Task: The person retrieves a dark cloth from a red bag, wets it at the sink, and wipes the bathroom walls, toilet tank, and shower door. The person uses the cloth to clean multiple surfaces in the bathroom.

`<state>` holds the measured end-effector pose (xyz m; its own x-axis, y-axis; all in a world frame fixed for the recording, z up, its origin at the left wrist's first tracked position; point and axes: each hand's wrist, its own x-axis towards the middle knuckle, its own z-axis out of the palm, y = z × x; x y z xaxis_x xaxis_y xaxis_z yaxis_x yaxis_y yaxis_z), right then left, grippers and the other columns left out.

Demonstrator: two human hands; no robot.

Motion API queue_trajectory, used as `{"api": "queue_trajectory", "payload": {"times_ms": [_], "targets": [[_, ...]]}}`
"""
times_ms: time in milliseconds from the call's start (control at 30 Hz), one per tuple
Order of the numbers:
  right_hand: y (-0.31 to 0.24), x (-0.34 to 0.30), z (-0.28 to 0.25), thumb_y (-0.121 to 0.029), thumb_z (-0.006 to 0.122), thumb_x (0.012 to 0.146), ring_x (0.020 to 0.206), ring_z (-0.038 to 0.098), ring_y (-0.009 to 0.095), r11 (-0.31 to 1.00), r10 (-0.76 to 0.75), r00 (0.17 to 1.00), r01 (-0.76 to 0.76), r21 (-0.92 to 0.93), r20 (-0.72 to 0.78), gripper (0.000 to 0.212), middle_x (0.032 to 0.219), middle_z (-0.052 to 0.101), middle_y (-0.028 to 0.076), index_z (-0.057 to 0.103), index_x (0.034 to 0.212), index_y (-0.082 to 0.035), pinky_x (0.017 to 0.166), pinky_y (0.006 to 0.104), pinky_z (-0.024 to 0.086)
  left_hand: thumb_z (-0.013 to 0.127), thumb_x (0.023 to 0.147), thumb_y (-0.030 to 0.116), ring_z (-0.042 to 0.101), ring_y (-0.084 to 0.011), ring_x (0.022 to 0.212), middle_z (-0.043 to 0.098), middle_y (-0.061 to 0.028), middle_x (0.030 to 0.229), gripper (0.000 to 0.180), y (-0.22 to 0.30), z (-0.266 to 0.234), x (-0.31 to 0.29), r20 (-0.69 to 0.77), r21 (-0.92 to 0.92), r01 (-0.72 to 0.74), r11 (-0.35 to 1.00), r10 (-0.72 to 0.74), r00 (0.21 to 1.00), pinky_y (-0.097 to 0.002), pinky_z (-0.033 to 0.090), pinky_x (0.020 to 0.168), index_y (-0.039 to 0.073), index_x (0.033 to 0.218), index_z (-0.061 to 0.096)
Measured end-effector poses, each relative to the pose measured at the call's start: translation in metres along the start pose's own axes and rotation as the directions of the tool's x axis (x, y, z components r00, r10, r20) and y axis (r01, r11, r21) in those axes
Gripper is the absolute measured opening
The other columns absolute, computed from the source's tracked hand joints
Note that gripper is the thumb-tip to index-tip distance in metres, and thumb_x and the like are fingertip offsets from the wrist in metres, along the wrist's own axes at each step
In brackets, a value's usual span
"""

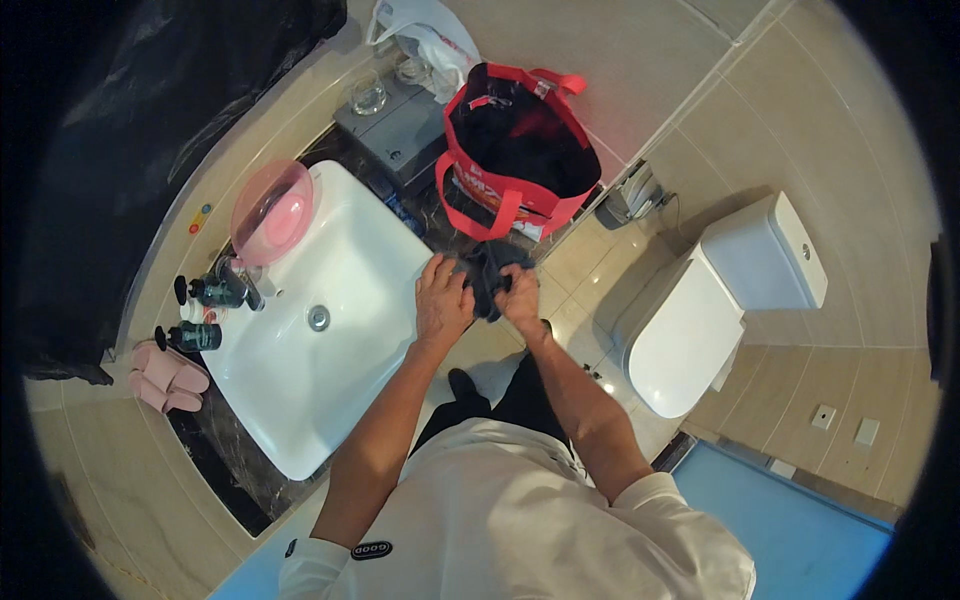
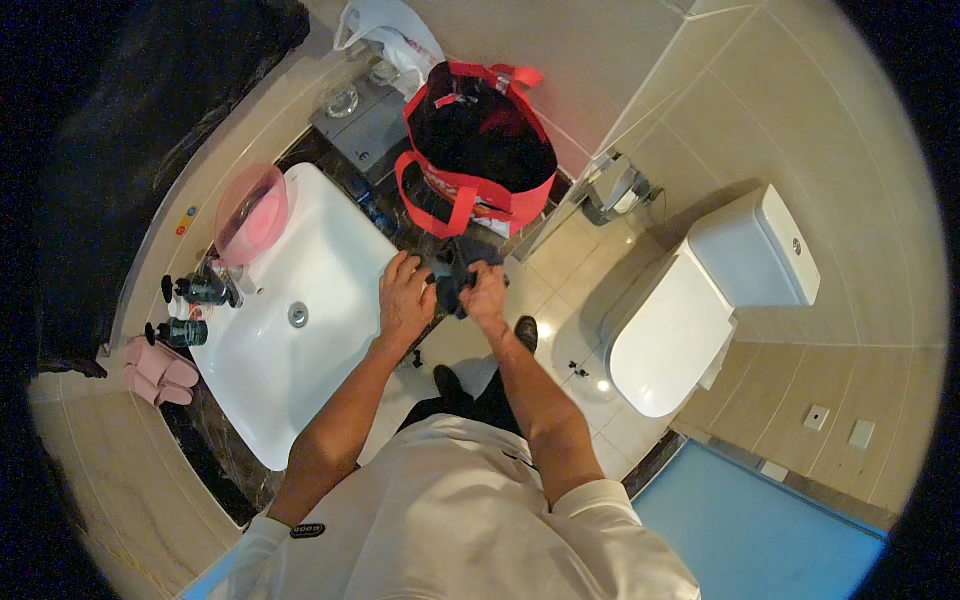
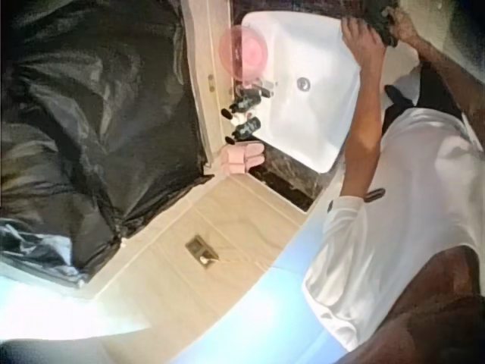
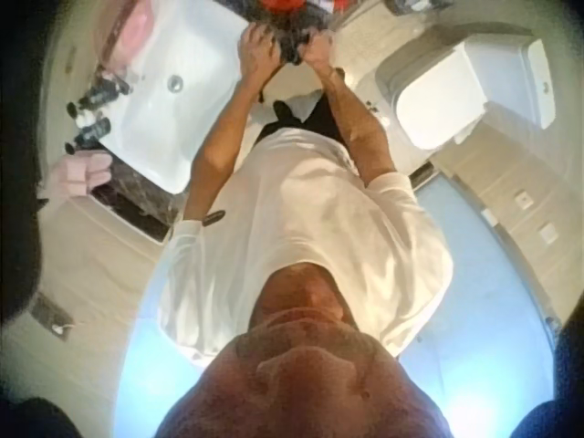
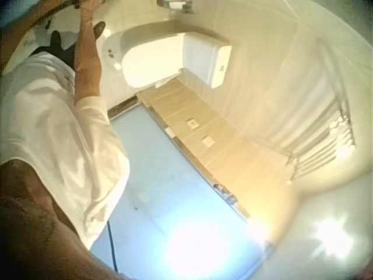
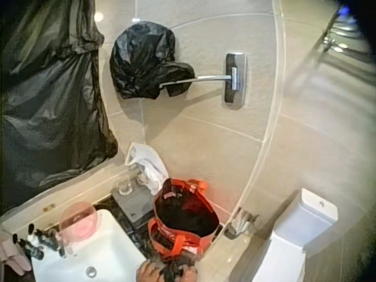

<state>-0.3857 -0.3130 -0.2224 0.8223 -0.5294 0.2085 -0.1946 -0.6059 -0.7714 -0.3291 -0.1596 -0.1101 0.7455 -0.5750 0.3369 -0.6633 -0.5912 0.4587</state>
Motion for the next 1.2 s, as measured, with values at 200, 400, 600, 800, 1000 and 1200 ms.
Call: {"api": "queue_trajectory", "payload": {"times_ms": [200,400,600,800,1000,1200], "targets": [[0.021,-0.007,-0.009,0.003,0.066,0.067,0.074,0.059,0.022,0.817,0.263,0.895,-0.405,0.410,0.360,0.031,0.081,0.057,0.005,0.060,0.096,-0.006,0.064,0.0331,0.049,0.064,0.075,0.014,0.041,-0.0329,0.123,0.054,-0.0164,0.120,0.029,0.006,0.000,0.002,0.014,0.041,0.009,0.999,-0.010,1.000,-0.0454,0.036,0.098,-0.003,0.098,0.065],[0.033,0.028,-0.067,0.005,0.056,0.072,0.065,0.055,0.014,0.354,0.560,0.659,-0.738,0.575,0.501,0.026,0.080,0.056,0.002,0.060,0.095,-0.006,0.052,0.0270,0.046,0.074,0.074,0.025,0.046,-0.0325,0.119,0.056,-0.0178,0.116,0.048,0.033,0.009,0.009,-0.047,-0.138,0.263,0.955,-0.272,0.961,-0.0403,0.039,0.097,-0.005,0.109,0.061],[0.073,0.089,-0.101,0.007,0.053,0.069,0.070,0.053,0.014,0.549,0.473,0.831,-0.538,0.640,0.293,0.045,0.086,0.053,0.003,0.053,0.112,-0.006,0.056,0.0260,0.045,0.067,0.082,0.044,0.040,-0.0284,0.125,0.028,-0.0180,0.142,0.084,0.143,0.006,0.080,0.357,-0.771,0.613,0.171,-0.681,0.639,-0.0417,0.045,0.089,0.002,0.143,0.025],[0.043,0.132,-0.120,0.008,0.051,0.068,0.081,0.053,0.015,0.789,0.207,0.938,-0.328,0.520,0.277,0.067,0.092,0.054,0.003,0.044,0.133,-0.006,0.072,0.0254,0.045,0.071,0.076,0.047,0.046,-0.0286,0.116,0.028,-0.0171,0.141,0.090,0.171,0.004,0.135,0.285,-0.772,0.628,0.096,-0.832,0.477,-0.0397,0.053,0.072,0.005,0.140,0.023],[0.045,0.117,-0.115,0.003,0.051,0.069,0.094,0.058,0.018,0.778,0.176,0.886,-0.393,0.490,0.430,0.068,0.106,0.060,0.010,0.040,0.136,-0.003,0.084,0.0283,0.045,0.058,0.087,0.020,0.058,-0.0260,0.098,0.045,-0.0167,0.125,0.053,0.136,0.036,0.137,0.314,-0.854,0.520,0.015,-0.782,0.538,-0.0337,0.055,0.059,-0.001,0.131,0.036],[0.070,0.111,-0.088,-0.004,0.059,0.066,0.094,0.060,0.036,0.898,0.171,0.938,-0.274,0.345,0.301,0.071,0.105,0.060,0.023,0.042,0.135,-0.009,0.082,0.0382,0.047,0.045,0.091,0.008,0.068,-0.0280,0.068,0.059,-0.0132,0.101,0.021,0.146,0.020,0.131,0.245,-0.813,0.574,0.102,-0.834,0.495,-0.0315,0.047,0.066,-0.005,0.106,0.051]]}}
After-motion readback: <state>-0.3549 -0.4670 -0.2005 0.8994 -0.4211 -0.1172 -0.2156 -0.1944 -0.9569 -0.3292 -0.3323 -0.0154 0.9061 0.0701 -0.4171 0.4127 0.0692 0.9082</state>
